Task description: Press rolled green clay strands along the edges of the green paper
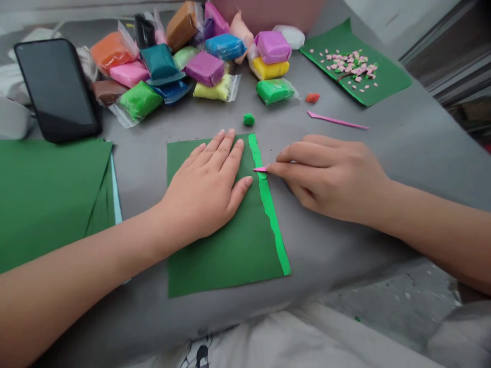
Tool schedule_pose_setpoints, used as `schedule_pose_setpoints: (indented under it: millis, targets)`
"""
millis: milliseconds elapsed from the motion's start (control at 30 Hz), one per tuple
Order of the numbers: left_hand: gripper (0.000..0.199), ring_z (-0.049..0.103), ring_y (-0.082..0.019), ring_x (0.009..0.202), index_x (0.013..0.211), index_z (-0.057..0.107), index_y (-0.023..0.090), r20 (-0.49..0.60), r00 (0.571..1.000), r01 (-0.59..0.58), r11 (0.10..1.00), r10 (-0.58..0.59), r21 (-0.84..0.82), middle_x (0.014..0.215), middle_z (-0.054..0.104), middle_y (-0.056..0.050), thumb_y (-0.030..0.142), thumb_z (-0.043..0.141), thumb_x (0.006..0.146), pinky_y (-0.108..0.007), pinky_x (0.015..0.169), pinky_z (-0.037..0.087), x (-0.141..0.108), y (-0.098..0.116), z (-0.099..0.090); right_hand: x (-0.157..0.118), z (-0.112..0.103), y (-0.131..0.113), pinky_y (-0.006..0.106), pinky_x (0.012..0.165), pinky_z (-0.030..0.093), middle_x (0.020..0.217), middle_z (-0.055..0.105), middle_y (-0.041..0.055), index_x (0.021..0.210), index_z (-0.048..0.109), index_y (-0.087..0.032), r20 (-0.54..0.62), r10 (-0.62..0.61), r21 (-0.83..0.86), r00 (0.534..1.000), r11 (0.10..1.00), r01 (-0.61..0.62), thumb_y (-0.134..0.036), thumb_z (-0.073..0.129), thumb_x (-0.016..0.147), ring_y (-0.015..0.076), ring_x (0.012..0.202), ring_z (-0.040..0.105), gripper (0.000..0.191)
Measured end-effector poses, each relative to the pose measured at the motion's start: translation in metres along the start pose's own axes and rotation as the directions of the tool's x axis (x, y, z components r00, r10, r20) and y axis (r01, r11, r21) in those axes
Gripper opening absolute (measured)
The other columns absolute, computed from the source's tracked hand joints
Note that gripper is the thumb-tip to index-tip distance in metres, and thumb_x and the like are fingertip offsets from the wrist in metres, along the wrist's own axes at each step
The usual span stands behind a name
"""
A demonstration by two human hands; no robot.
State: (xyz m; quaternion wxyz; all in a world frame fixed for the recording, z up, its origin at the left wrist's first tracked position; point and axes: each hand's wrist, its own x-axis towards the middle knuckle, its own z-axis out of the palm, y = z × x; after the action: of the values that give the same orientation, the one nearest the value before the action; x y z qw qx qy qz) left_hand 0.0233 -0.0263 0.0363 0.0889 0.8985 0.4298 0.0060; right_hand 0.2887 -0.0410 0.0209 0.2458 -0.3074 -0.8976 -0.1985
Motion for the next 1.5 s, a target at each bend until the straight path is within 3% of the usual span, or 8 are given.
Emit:
schedule_pose_setpoints:
  millis: [300,433,933,1267,1500]
  targets:
    - [0.077,0.029,-0.042,0.187,0.187,0.037,0.003,-0.026,1.0,-0.01,1.0,0.01,-0.004,0.198,0.029,-0.026,0.047,0.034,0.124,-0.066,0.149,0.033,-0.002,-0.002,0.002,-0.002,-0.011,-0.002,0.038,0.075,0.058,0.104,0.086,0.0036,0.112,0.086,-0.026,0.136,0.015,0.016,0.991,1.0,-0.018,-0.015,0.045,0.121,0.0227,0.089,0.078,0.043]
    - [0.078,0.028,-0.041,0.187,0.187,0.036,0.005,-0.024,1.0,-0.008,1.0,0.008,-0.012,0.198,0.029,-0.024,0.05,0.034,0.124,-0.063,0.15,0.032,-0.002,-0.002,0.001,0.002,-0.02,0.001,0.036,0.075,0.058,0.105,0.086,0.0021,0.111,0.085,-0.028,0.227,-0.035,0.034,0.973,0.999,0.028,-0.019,0.049,0.121,0.0218,0.089,0.077,0.038]
    - [0.077,0.027,-0.041,0.188,0.187,0.036,0.003,-0.007,1.0,0.003,0.999,-0.003,-0.036,0.198,0.027,-0.025,0.047,0.035,0.124,-0.065,0.15,0.03,-0.002,-0.002,0.0,0.005,-0.031,0.008,0.037,0.065,0.052,0.1,0.082,0.0035,0.098,0.083,-0.021,0.178,-0.232,0.04,0.956,0.973,0.228,-0.014,0.053,0.121,0.0195,0.081,0.064,0.038]
    - [0.078,0.025,-0.041,0.188,0.188,0.035,0.004,0.002,1.0,0.003,0.999,-0.003,-0.039,0.199,0.026,-0.025,0.048,0.034,0.123,-0.064,0.151,0.029,0.0,-0.001,0.0,0.008,-0.035,0.007,0.037,0.062,0.051,0.094,0.08,0.0029,0.094,0.083,-0.022,0.174,-0.26,0.05,0.95,0.966,0.255,-0.013,0.049,0.122,0.0184,0.077,0.063,0.045]
    - [0.078,0.024,-0.042,0.188,0.188,0.034,0.003,0.006,1.0,0.005,0.999,-0.005,-0.035,0.199,0.025,-0.025,0.046,0.035,0.123,-0.065,0.151,0.029,-0.001,0.0,-0.001,0.009,-0.039,0.003,0.037,0.063,0.049,0.09,0.079,0.003,0.089,0.08,-0.023,0.128,-0.235,0.125,0.963,0.968,0.22,-0.013,0.056,0.12,0.0199,0.075,0.064,0.041]
